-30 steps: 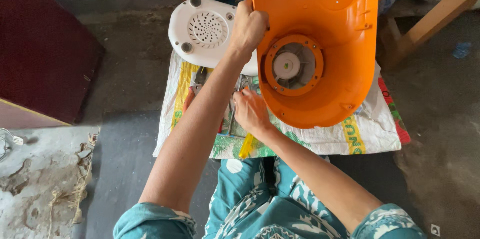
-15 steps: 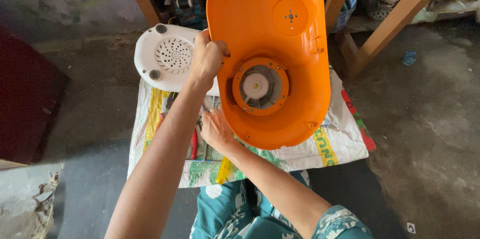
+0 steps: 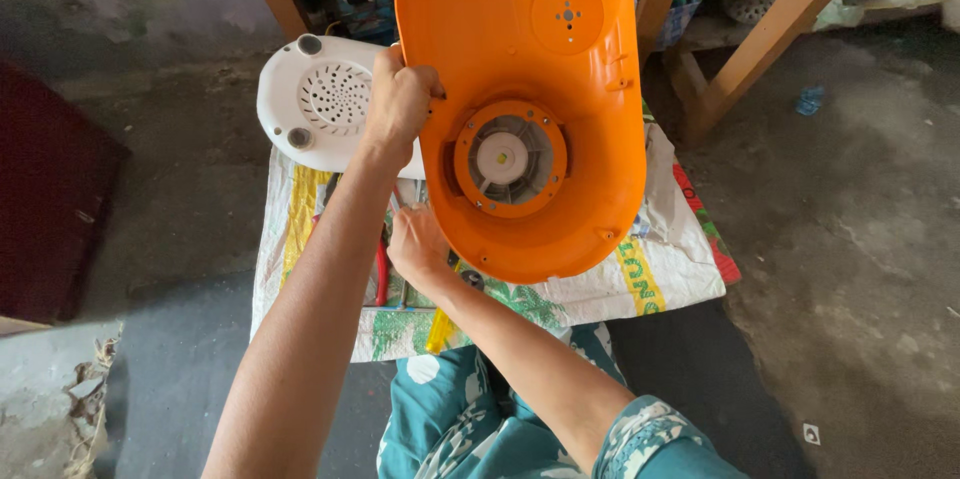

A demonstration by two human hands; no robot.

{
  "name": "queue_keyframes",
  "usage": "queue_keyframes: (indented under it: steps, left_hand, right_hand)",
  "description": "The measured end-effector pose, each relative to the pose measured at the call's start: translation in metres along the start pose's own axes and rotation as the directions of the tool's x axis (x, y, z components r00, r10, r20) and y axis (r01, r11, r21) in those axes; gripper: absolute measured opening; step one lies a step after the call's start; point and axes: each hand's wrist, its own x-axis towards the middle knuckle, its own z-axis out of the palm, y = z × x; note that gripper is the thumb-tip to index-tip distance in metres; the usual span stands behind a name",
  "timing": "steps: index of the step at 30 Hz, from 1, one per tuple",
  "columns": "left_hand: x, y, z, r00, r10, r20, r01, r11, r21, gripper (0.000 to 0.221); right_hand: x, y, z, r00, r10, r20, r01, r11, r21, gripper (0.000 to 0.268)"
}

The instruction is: The person assembles the plastic components of a blender housing, fitting the white inner motor mount into the orange outer casing and securing it using a yellow-handled screwdriver.

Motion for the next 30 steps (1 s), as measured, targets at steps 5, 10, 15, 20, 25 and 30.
queue_keyframes:
  steps: [5, 10, 15, 20, 25, 30]
  left_hand:
    - [-0.001, -0.002, -0.002, 1.000, -0.001, -0.009, 0.000, 1.000, -0.031, 0.023]
    - [0.000, 0.001, -0.001, 0.999, -0.021, -0.029, 0.021, 1.000, 0.008, 0.023]
    - [0.006, 0.003, 0.003, 1.000, 0.028, 0.005, -0.028, 0.999, -0.023, 0.024]
    - [0.004, 0.002, 0.003, 1.000, 0.007, -0.027, -0.007, 1.000, 0.011, 0.022]
    - [0.010, -0.002, 0.007, 0.998, 0.039, -0.057, -0.040, 0.999, -0.028, 0.024]
    - [0.018, -0.006, 0.007, 0.997, 0.024, -0.079, -0.024, 1.000, 0.001, 0.023]
  right_hand:
    - [-0.002, -0.005, -0.005, 1.000, 0.015, 0.010, -0.015, 0.999, 0.031, 0.018]
    - [-0.031, -0.003, -0.039, 0.989, -0.102, -0.110, 0.120, 0.978, 0.172, 0.015]
    - [-0.102, -0.031, -0.140, 0.926, -0.338, 0.169, 0.258, 0.892, 0.372, 0.010]
    - [-0.125, -0.051, -0.279, 0.822, -0.567, 0.062, 0.458, 0.721, 0.521, 0.020]
    - [-0.029, 0.010, -0.325, 0.896, -0.432, 0.100, 0.402, 0.887, 0.225, 0.010]
    - [0.040, 0.086, -0.281, 0.889, -0.192, 0.416, 0.260, 0.959, -0.112, 0.016]
